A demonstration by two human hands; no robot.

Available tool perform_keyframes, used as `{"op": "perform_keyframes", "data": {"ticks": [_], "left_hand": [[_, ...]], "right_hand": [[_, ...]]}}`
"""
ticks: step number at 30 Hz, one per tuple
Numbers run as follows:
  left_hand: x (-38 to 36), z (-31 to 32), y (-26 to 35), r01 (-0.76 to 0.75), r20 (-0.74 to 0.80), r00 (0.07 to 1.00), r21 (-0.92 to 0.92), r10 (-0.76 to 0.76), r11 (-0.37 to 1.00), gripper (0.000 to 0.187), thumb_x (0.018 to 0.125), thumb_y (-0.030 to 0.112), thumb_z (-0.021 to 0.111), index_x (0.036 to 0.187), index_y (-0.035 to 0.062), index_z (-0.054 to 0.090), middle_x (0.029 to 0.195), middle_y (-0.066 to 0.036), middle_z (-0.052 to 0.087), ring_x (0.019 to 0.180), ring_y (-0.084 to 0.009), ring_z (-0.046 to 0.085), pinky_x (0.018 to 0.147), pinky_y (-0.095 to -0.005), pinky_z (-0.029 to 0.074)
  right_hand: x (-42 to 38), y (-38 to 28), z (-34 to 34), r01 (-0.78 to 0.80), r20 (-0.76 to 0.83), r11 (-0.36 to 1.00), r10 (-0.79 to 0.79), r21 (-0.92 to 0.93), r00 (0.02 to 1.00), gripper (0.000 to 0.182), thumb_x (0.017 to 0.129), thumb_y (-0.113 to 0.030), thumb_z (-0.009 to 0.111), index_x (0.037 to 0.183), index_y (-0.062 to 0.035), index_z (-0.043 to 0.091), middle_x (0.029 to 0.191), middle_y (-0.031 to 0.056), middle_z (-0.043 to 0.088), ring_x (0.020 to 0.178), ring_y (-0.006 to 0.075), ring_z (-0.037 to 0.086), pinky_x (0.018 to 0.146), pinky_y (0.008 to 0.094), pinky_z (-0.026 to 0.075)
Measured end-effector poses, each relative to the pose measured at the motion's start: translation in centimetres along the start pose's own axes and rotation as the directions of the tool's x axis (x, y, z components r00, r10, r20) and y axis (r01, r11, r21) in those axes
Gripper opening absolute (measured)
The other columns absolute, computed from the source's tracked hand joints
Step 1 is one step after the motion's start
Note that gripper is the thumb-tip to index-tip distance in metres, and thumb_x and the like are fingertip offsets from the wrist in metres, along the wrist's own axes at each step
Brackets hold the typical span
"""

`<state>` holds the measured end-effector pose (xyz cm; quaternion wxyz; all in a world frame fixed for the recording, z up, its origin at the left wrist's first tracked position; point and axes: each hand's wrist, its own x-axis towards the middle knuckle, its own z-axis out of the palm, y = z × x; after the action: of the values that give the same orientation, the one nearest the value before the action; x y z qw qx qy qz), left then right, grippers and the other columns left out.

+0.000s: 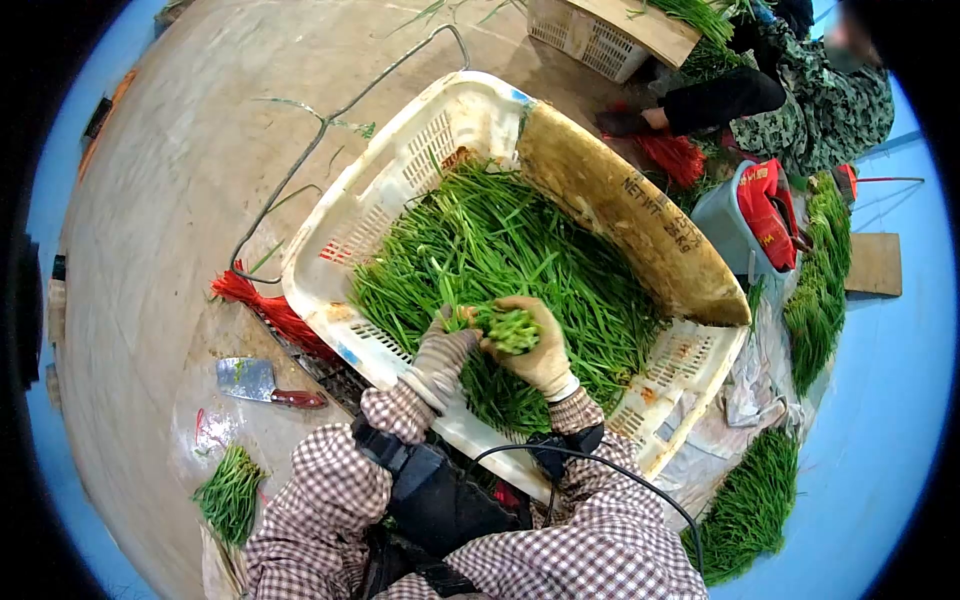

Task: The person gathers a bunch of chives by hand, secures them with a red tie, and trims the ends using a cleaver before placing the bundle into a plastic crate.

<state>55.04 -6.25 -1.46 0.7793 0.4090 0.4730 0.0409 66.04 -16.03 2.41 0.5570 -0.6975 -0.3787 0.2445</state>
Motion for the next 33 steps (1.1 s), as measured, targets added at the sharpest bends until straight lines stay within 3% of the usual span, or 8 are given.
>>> {"op": "perform_keyframes", "data": {"ticks": [5,11,15,18,22,28,31,33], "left_hand": [[-4.7,0.8,1.8,-0.15,0.016,0.986,-0.386,0.169,0.91,0.047,0.084,0.009,0.056,0.128,0.0118,0.037,0.1,-0.007,0.054,0.084,-0.014,0.053,0.068,-0.0281,0.047],[-3.4,1.4,1.0,-0.277,-0.007,0.961,-0.034,0.277,0.96,0.073,0.08,0.019,0.064,0.14,0.0127,0.023,0.131,-0.014,0.041,0.115,-0.0257,0.046,0.092,-0.0343,0.042],[-5.4,1.8,1.8,-0.452,0.277,0.88,0.236,0.386,0.86,0.086,0.08,0.036,0.065,0.143,0.0064,0.014,0.144,-0.021,0.023,0.134,-0.0323,0.021,0.107,-0.0367,0.023],[-7.2,2.3,3.6,-0.217,0.305,0.951,0.521,0.057,0.826,0.079,0.083,0.044,0.06,0.14,0.0026,0.024,0.139,-0.022,0.033,0.131,-0.0333,0.028,0.106,-0.0388,0.025],[-9.4,-0.9,7.6,-0.238,0.425,0.905,0.519,-0.006,0.821,0.056,0.084,0.028,0.064,0.131,0.0051,0.043,0.122,-0.015,0.053,0.114,-0.0239,0.049,0.097,-0.0346,0.039],[-2.8,-2.6,7.8,-0.228,-0.037,0.953,0.562,0.3,0.795,0.049,0.081,0.017,0.067,0.125,0.0056,0.048,0.124,-0.011,0.051,0.103,-0.0225,0.055,0.091,-0.0347,0.045],[-0.9,-0.4,7.2,-0.425,0.158,0.869,0.724,0.469,0.543,0.041,0.083,0.018,0.064,0.12,0.0056,0.052,0.123,-0.015,0.049,0.101,-0.025,0.055,0.087,-0.0355,0.045],[-0.6,0.3,7.5,-0.406,0.176,0.865,0.795,0.47,0.45,0.018,0.085,0.017,0.061,0.097,0.0033,0.063,0.093,-0.015,0.058,0.082,-0.0264,0.056,0.073,-0.0375,0.044]], "right_hand": [[1.1,-3.1,0.2,0.173,0.374,0.985,-0.164,0.01,0.913,0.097,0.051,-0.011,0.08,0.136,-0.0068,0.033,0.136,0.0154,0.037,0.126,0.0301,0.037,0.105,0.0389,0.03],[-0.2,-4.0,0.5,0.181,0.414,0.979,-0.202,0.089,0.888,0.111,0.051,-0.02,0.085,0.141,-0.004,0.021,0.143,0.0166,0.028,0.13,0.0308,0.031,0.107,0.0404,0.025],[-1.9,-1.5,-0.3,0.065,0.326,0.993,-0.092,0.094,0.941,0.084,0.061,-0.014,0.077,0.134,-0.0031,0.037,0.132,0.0148,0.044,0.122,0.0302,0.041,0.104,0.0384,0.029],[-3.2,-0.3,-0.3,0.194,0.129,0.981,-0.189,-0.025,0.973,0.064,0.062,-0.008,0.073,0.122,-0.0033,0.049,0.119,0.0129,0.055,0.11,0.0268,0.052,0.095,0.0367,0.039],[-3.2,-1.0,-1.3,0.115,-0.031,0.992,-0.116,-0.054,0.993,0.048,0.065,-0.004,0.072,0.109,-0.0038,0.052,0.104,0.0107,0.058,0.095,0.0212,0.058,0.082,0.0328,0.046],[-3.3,-1.1,-1.6,0.097,-0.102,0.991,-0.087,0.096,0.991,0.04,0.067,0.004,0.068,0.101,-0.0046,0.05,0.093,0.0073,0.059,0.085,0.0163,0.058,0.071,0.0285,0.048],[-3.4,-1.7,-0.9,0.1,-0.057,0.994,-0.102,-0.042,0.993,0.034,0.07,-0.005,0.069,0.099,-0.0036,0.053,0.091,0.0081,0.058,0.084,0.0167,0.058,0.07,0.029,0.049],[-3.2,-0.6,-0.1,0.157,-0.054,0.987,-0.158,-0.025,0.986,0.041,0.069,-0.006,0.07,0.105,-0.0022,0.052,0.095,0.008,0.058,0.084,0.0169,0.058,0.072,0.0288,0.049]]}}
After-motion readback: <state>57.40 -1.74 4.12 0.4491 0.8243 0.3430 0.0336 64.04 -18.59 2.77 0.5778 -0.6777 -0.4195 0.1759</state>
